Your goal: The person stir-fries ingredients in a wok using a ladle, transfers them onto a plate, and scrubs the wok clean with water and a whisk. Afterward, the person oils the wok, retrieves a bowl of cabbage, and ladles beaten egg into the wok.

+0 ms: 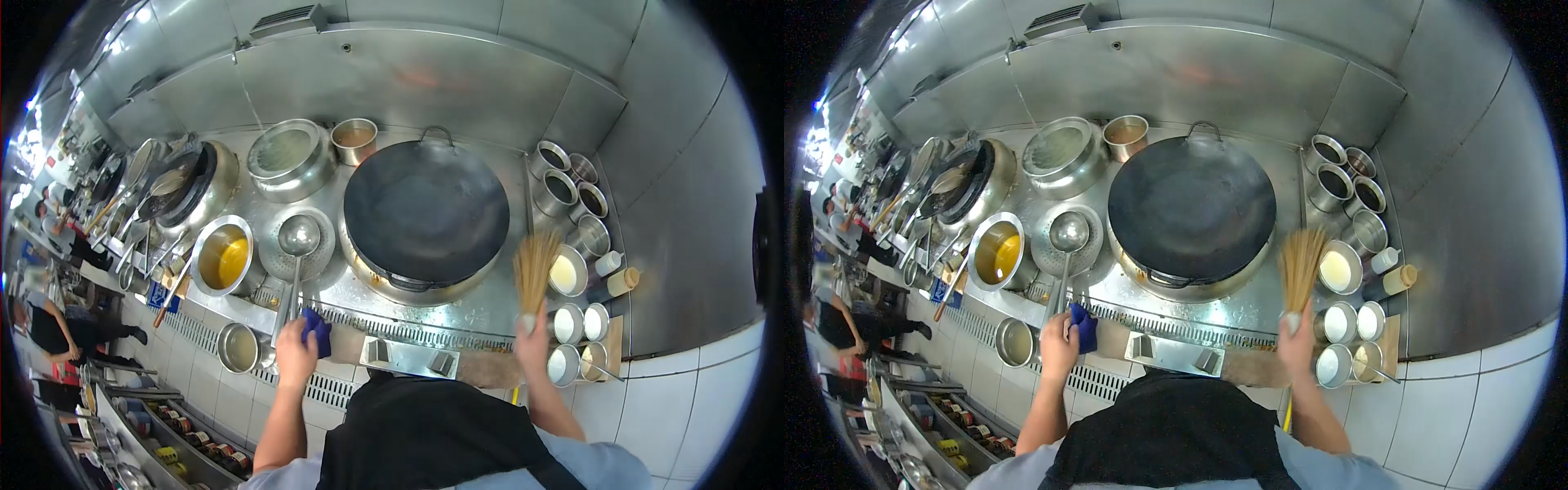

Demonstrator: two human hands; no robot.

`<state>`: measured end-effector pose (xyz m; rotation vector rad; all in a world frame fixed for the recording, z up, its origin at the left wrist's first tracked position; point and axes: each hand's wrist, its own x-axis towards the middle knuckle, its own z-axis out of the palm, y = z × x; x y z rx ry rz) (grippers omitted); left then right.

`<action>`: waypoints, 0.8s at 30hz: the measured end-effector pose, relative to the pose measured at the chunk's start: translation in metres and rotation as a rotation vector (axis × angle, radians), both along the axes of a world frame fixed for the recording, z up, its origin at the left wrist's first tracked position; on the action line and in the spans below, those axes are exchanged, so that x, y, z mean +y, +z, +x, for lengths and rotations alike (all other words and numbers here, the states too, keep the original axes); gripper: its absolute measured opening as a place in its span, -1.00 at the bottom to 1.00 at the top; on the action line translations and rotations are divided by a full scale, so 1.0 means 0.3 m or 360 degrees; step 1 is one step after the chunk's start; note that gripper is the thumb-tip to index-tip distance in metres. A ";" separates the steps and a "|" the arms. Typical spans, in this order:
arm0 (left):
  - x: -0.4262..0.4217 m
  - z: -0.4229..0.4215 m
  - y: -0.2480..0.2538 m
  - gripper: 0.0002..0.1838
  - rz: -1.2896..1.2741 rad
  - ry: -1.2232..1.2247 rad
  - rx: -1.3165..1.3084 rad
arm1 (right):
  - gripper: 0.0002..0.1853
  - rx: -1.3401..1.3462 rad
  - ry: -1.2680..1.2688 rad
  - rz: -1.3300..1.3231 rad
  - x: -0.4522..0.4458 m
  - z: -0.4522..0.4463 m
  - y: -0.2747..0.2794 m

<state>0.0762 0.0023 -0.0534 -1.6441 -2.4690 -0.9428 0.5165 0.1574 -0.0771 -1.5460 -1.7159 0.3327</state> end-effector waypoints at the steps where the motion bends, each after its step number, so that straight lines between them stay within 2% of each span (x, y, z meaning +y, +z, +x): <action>1: -0.043 0.000 0.011 -0.69 -0.0106 0.0121 0.0116 | -0.23 -0.0138 0.0044 -0.0025 -0.050 0.012 -0.057; 2: -0.073 -0.002 0.031 -0.69 -0.0195 0.0179 0.0101 | -0.23 -0.0129 0.0070 -0.0026 -0.070 0.004 -0.044; 4: -0.094 0.017 0.064 -0.69 -0.0285 0.0255 0.0100 | -0.25 -0.0097 0.0059 -0.1299 -0.117 -0.011 0.001; 5: -0.084 0.039 0.079 -0.68 -0.0240 0.0221 0.0121 | -0.25 -0.0091 0.0079 -0.1299 -0.109 0.001 -0.013; 7: -0.031 0.113 0.110 -0.65 -0.0107 0.0103 0.0152 | -0.28 -0.0591 0.0261 -0.1583 -0.071 0.027 -0.040; 8: 0.017 0.155 0.131 -0.63 -0.0072 -0.0032 0.0043 | -0.28 -0.0589 0.0283 -0.1584 -0.069 0.026 -0.013; 10: 0.124 0.267 0.174 -0.62 0.0030 -0.0286 0.0176 | -0.30 -0.0924 0.0357 -0.1336 -0.067 0.006 0.069; 11: 0.193 0.327 0.197 -0.60 0.0083 -0.0380 0.0148 | -0.30 -0.0920 0.0373 -0.1326 -0.059 0.002 0.076; 13: 0.309 0.415 0.228 -0.46 0.0182 -0.0669 0.0217 | -0.29 -0.0726 0.0566 -0.0945 -0.048 0.004 0.091; 15: 0.400 0.466 0.186 -0.42 0.0031 -0.0776 0.0311 | -0.32 -0.0666 0.0678 -0.0874 -0.044 -0.005 0.108; 17: 0.432 0.494 0.220 -0.37 -0.0706 -0.0756 0.0411 | -0.33 -0.0610 0.0809 -0.0800 -0.047 -0.006 0.096; 20: 0.407 0.505 0.277 -0.34 -0.0689 -0.0778 0.0310 | -0.42 -0.0175 0.0954 -0.0866 -0.087 -0.007 0.050; 21: 0.387 0.495 0.276 -0.34 -0.0696 -0.0731 0.0305 | -0.42 -0.0182 0.1001 -0.0864 -0.102 -0.002 0.042; 23: 0.333 0.478 0.265 -0.37 0.0042 -0.0781 0.0151 | -0.42 -0.0024 0.1090 -0.0974 -0.130 0.017 0.021; 24: 0.286 0.450 0.287 -0.39 0.0134 -0.0697 0.0165 | -0.42 -0.0107 0.1176 -0.0902 -0.136 0.026 0.027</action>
